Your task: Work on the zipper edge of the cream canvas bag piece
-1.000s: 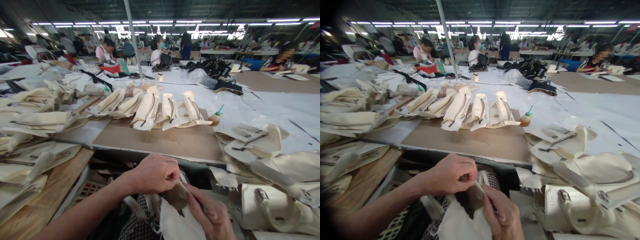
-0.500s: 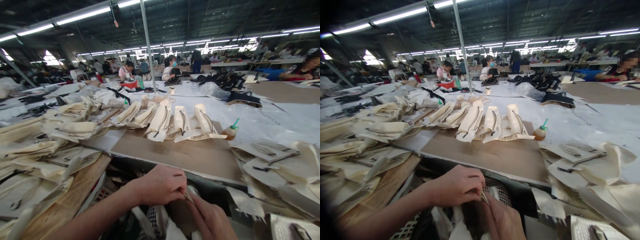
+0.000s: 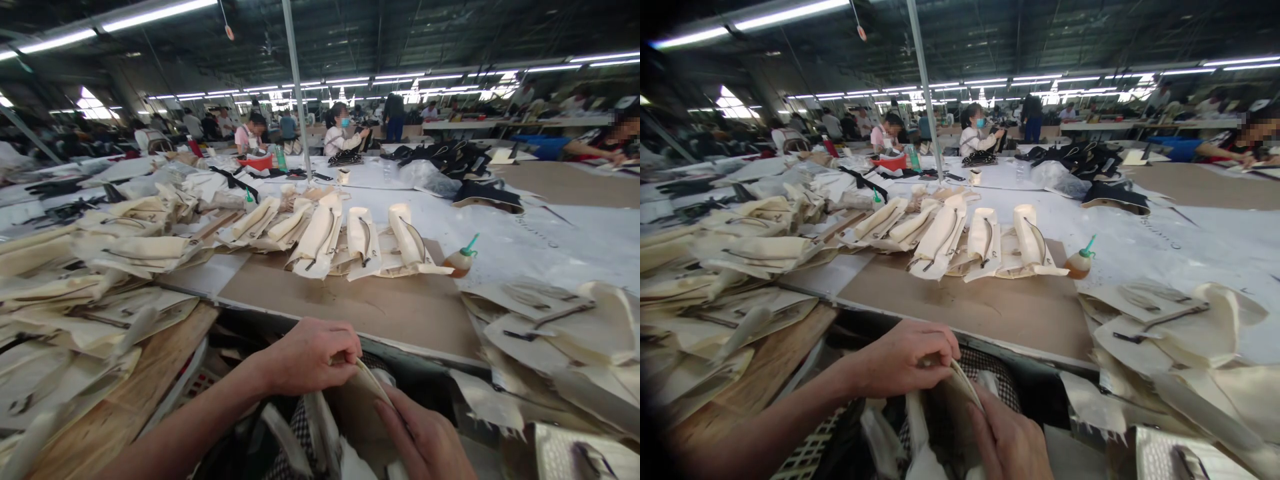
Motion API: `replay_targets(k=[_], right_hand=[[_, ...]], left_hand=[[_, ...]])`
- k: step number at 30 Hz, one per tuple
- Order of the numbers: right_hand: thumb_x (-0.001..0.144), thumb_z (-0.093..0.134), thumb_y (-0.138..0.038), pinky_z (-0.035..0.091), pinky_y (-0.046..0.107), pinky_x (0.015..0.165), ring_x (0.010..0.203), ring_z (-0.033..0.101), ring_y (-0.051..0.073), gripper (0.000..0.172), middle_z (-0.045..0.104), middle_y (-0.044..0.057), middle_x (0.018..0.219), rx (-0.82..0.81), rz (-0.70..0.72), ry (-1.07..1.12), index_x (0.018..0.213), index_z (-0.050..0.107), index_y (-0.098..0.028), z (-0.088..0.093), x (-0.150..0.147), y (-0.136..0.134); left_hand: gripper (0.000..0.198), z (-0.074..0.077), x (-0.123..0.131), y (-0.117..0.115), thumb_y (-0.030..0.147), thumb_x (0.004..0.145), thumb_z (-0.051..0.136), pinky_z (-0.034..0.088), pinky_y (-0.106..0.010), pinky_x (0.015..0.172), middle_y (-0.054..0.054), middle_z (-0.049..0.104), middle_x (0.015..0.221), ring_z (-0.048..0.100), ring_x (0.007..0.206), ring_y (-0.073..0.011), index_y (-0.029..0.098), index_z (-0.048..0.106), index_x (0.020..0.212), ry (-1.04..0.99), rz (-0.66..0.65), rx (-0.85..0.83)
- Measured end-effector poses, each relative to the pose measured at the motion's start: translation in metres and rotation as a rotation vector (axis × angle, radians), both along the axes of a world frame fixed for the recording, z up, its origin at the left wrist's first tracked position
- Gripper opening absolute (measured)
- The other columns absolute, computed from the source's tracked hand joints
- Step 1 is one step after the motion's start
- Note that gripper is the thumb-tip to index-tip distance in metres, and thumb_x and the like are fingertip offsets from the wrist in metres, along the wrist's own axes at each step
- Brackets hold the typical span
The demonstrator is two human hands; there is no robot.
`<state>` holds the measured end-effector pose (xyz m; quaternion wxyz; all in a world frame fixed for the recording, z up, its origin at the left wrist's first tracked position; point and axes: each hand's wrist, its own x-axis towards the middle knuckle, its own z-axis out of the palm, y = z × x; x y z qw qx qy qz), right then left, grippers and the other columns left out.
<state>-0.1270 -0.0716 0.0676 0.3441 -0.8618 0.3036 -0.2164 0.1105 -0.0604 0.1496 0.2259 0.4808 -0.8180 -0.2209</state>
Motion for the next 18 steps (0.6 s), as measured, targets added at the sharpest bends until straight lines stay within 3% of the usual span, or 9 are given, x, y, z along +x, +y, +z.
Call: replay_targets(k=[6, 11, 15, 18], right_hand=[[0.101, 0.039, -0.033, 0.054, 0.016, 0.085, 0.094, 0.073, 0.015, 0.037, 0.075, 0.003, 0.108, 0.017, 0.014, 0.011, 0.132, 0.058, -0.023, -0.003, -0.001, 0.0], [0.1, 0.043, -0.029, 0.051, 0.02, 0.092, 0.106, 0.069, 0.018, 0.038, 0.072, 0.005, 0.118, -0.113, 0.042, 0.037, 0.135, 0.056, -0.02, -0.006, -0.005, -0.003], [0.097, 0.05, -0.026, 0.053, 0.02, 0.09, 0.108, 0.068, 0.019, 0.042, 0.068, 0.007, 0.125, -0.233, 0.111, -0.023, 0.138, 0.051, -0.02, 0.009, -0.001, -0.004], [0.098, 0.048, -0.031, 0.058, 0.021, 0.083, 0.1, 0.072, 0.019, 0.036, 0.072, 0.007, 0.116, -0.182, 0.126, -0.071, 0.132, 0.054, -0.02, 0.023, 0.013, -0.008]], left_hand=[[0.011, -0.005, -0.006, -0.001, 0.008, 0.076, 0.059, 0.043, -0.018, 0.073, 0.0, 0.069, 0.09, 0.063, 0.079, -0.0114, 0.017, 0.056, 0.074, 0.022, 0.035, -0.053], [0.014, -0.009, -0.012, 0.001, 0.005, 0.07, 0.057, 0.039, -0.019, 0.065, 0.002, 0.066, 0.078, 0.059, 0.069, -0.0102, 0.017, 0.05, 0.067, 0.026, 0.085, -0.074], [0.016, -0.009, -0.016, 0.005, 0.006, 0.067, 0.059, 0.037, -0.019, 0.061, 0.004, 0.063, 0.073, 0.055, 0.064, -0.0093, 0.018, 0.048, 0.065, 0.053, 0.101, -0.046], [0.021, -0.005, -0.019, 0.008, 0.011, 0.065, 0.063, 0.033, -0.019, 0.055, 0.007, 0.059, 0.066, 0.048, 0.056, -0.0086, 0.02, 0.044, 0.068, 0.061, 0.174, 0.052]])
